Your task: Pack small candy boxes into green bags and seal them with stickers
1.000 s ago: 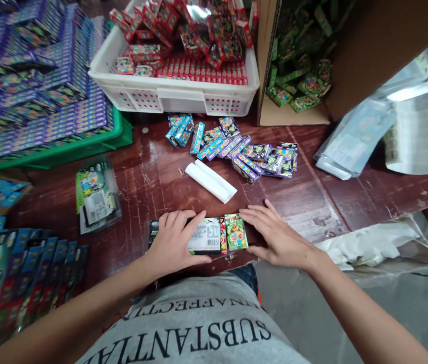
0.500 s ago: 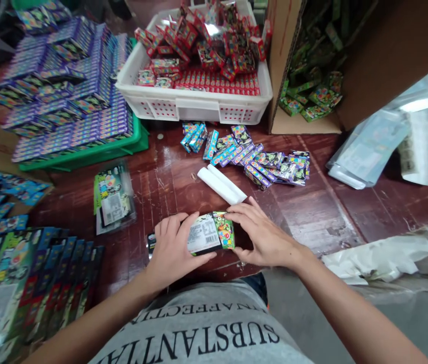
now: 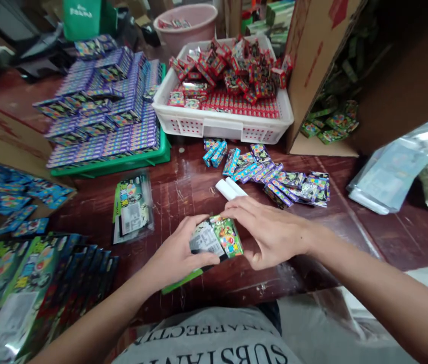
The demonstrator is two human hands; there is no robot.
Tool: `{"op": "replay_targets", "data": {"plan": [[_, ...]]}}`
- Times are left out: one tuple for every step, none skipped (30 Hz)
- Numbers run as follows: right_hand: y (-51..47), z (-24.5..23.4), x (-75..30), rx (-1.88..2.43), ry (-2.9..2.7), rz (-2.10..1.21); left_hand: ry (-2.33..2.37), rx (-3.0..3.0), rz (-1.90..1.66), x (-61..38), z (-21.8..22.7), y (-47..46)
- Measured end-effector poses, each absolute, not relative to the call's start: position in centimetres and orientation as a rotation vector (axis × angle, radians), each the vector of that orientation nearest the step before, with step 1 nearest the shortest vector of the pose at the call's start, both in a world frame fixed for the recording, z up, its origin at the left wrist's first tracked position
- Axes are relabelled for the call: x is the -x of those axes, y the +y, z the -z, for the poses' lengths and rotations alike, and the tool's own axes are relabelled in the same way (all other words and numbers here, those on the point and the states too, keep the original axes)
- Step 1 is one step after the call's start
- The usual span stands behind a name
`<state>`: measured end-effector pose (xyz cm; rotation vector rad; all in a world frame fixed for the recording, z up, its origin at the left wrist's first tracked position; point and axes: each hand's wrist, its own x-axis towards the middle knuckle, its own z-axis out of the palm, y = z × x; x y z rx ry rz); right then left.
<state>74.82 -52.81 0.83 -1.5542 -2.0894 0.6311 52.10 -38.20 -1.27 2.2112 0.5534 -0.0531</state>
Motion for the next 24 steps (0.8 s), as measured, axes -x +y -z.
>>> {"op": "replay_targets", "data": {"plan": [[-52.2, -1.2, -74.9, 1.510, -2.142, -0.651, 0.508, -2.137, 0.053, -52.2, 1.1, -37.6], [-51.7, -1.4, -75.0, 1.468, -2.190, -0.655, 0.483, -2.054, 0.035, -52.4, 1.0, -37.1], [-51.2, -1.5, -75.1, 1.438, -2.223, -0.637, 0.486, -1.957, 0.007, -52.5, 1.0, -36.6], [-50.8, -1.5, -75.2, 1.433, -2.230, -0.604, 0.520, -1.845, -0.036, -52.7, 1.1, -36.2], [-50.5, -1.3, -75.3, 1.458, -2.200, -0.563, 0.570, -1.725, -0.090, -52.8, 1.3, -36.0], [-50.2, -1.0, -75.2, 1.505, -2.128, -0.530, 0.615, -1.606, -0.141, -52.8, 1.5, -35.9], [-50.1, -0.5, -74.9, 1.561, -2.010, -0.523, 0.651, -1.504, -0.197, -52.7, 1.8, -36.0], [-50.0, 0.2, -74.5, 1.610, -1.852, -0.548, 0.677, -1.425, -0.251, -52.6, 2.2, -36.2], [-49.9, 1.0, -73.9, 1.639, -1.667, -0.590, 0.705, -1.368, -0.305, -52.4, 2.6, -36.5], [-49.9, 1.9, -73.1, 1.645, -1.468, -0.635, 0.732, -1.329, -0.354, -52.2, 3.1, -36.8], [-49.9, 2.9, -72.2, 1.629, -1.274, -0.672, 0.757, -1.304, -0.399, -52.0, 3.5, -37.2], [-49.9, 3.8, -71.3, 1.603, -1.103, -0.701, 0.779, -1.291, -0.443, -51.7, 4.0, -37.5], [-50.0, 4.7, -70.5, 1.575, -0.972, -0.724, 0.786, -1.289, -0.474, -51.4, 4.4, -37.8], [-50.0, 5.4, -69.7, 1.552, -0.885, -0.747, 0.770, -1.299, -0.485, -51.1, 4.8, -37.9], [-50.1, 5.9, -69.0, 1.538, -0.835, -0.770, 0.740, -1.317, -0.477, -50.8, 5.1, -38.0], [-50.3, 6.3, -68.5, 1.536, -0.809, -0.793, 0.703, -1.336, -0.450, -50.6, 5.3, -38.0], [-50.4, 6.5, -68.2, 1.545, -0.795, -0.805, 0.669, -1.352, -0.415, -50.4, 5.4, -37.9], [-50.5, 6.5, -67.9, 1.561, -0.790, -0.811, 0.640, -1.366, -0.380, -50.3, 5.5, -37.8], [-50.7, 6.5, -67.8, 1.578, -0.793, -0.816, 0.616, -1.380, -0.348, -50.2, 5.5, -37.6], [-50.8, 6.3, -67.8, 1.592, -0.803, -0.824, 0.603, -1.397, -0.318, -50.1, 5.5, -37.3], [-50.9, 6.2, -67.9, 1.598, -0.822, -0.838, 0.594, -1.419, -0.295, -50.1, 5.5, -37.1], [-51.0, 6.0, -67.9, 1.597, -0.855, -0.846, 0.589, -1.448, -0.282, -50.1, 5.5, -36.8], [-51.1, 5.8, -67.9, 1.592, -0.894, -0.839, 0.588, -1.483, -0.285, -50.2, 5.5, -36.5], [-51.1, 5.6, -67.9, 1.585, -0.934, -0.817, 0.592, -1.518, -0.306, -50.4, 5.5, -36.3]]}}
